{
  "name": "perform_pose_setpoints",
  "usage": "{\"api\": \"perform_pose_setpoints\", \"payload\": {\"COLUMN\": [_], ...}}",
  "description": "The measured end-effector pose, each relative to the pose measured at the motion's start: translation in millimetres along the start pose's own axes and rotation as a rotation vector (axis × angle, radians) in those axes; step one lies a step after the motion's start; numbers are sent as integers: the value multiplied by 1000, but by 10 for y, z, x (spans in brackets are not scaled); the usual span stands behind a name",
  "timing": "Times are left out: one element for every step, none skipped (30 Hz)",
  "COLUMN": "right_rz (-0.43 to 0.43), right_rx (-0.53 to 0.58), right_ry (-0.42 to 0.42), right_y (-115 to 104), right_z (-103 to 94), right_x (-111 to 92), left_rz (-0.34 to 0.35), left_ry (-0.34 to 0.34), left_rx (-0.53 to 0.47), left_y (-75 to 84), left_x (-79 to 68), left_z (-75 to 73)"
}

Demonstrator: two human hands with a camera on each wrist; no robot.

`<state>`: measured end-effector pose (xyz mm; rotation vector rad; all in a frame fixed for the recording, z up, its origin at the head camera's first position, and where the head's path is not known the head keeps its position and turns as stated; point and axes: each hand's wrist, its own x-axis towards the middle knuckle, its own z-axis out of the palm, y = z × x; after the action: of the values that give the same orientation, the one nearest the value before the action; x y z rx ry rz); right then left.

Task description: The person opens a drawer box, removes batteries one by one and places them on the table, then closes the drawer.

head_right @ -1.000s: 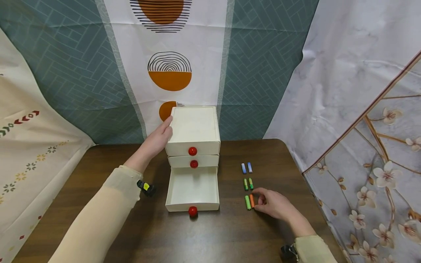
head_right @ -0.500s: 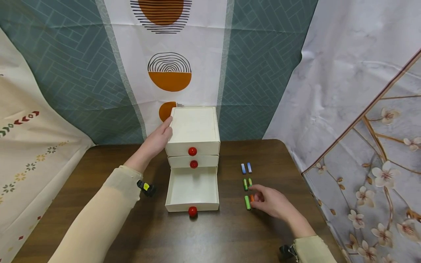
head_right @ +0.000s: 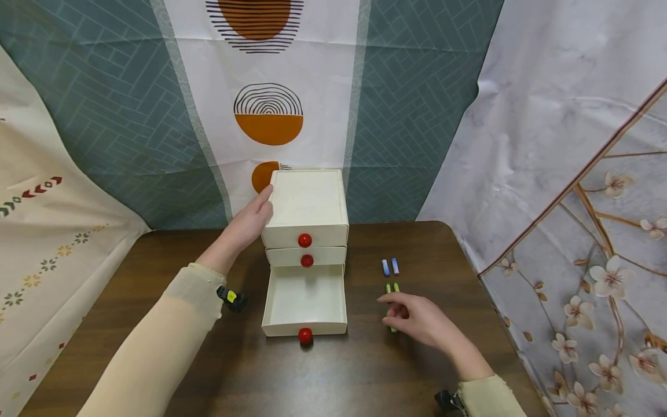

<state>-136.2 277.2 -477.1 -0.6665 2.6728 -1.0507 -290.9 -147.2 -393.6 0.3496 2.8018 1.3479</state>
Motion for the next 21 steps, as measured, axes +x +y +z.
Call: {"api": "perform_pose_setpoints", "payload": {"right_rz": [1, -2, -4, -3, -6, -1, -2, -2, -3, -7, -11, -16, -23, -29, -38, -45, -50, -52, -52, -51, -50], "right_rx": [4, 7, 9, 12, 16, 17, 17, 17, 19, 20, 22, 22, 22, 24, 26, 27, 31, 38, 48, 56, 64], "right_ry": [-4, -7, -10, -15, -18, -21, -22, -23, -24, -24, -23, -23, -22, -23, -25, -30, -37, -45, -54, -63, -71], "right_y": [-17, -33, -47, -63, -78, -91, -107, -121, -134, -149, -165, -179, -194, -210, -228, -245, -263, -281, -302, -320, -338], "right_z": [8, 13, 20, 26, 33, 43, 50, 59, 68, 78, 87, 98, 108, 119, 129, 139, 149, 159, 168, 177, 187], "right_x": [4, 7, 11, 14, 17, 19, 20, 22, 23, 25, 26, 28, 30, 32, 34, 38, 41, 44, 47, 52, 56], "left_rz": [3, 5, 6, 8, 8, 7, 7, 5, 5, 4, 3, 4, 5, 6, 8, 9, 9, 9, 8, 8, 9], "left_ry": [0, 1, 2, 4, 6, 6, 6, 5, 4, 3, 3, 3, 4, 4, 6, 6, 6, 6, 5, 5, 4], "left_rx": [2, 4, 6, 6, 5, 4, 4, 5, 4, 3, 2, 0, 0, -1, -1, -2, -2, -1, -1, 0, -1], "left_y": [-2, -2, -1, 1, 3, 6, 7, 6, 7, 9, 10, 12, 13, 14, 16, 15, 13, 10, 8, 4, 2], "left_x": [1, -1, -3, -5, -7, -10, -11, -10, -11, -13, -14, -15, -15, -15, -17, -16, -15, -13, -11, -9, -8], "left_z": [0, -1, -2, -3, -3, -4, -4, -3, -3, -3, -3, -3, -2, -2, -2, -2, -3, -3, -4, -4, -4]}}
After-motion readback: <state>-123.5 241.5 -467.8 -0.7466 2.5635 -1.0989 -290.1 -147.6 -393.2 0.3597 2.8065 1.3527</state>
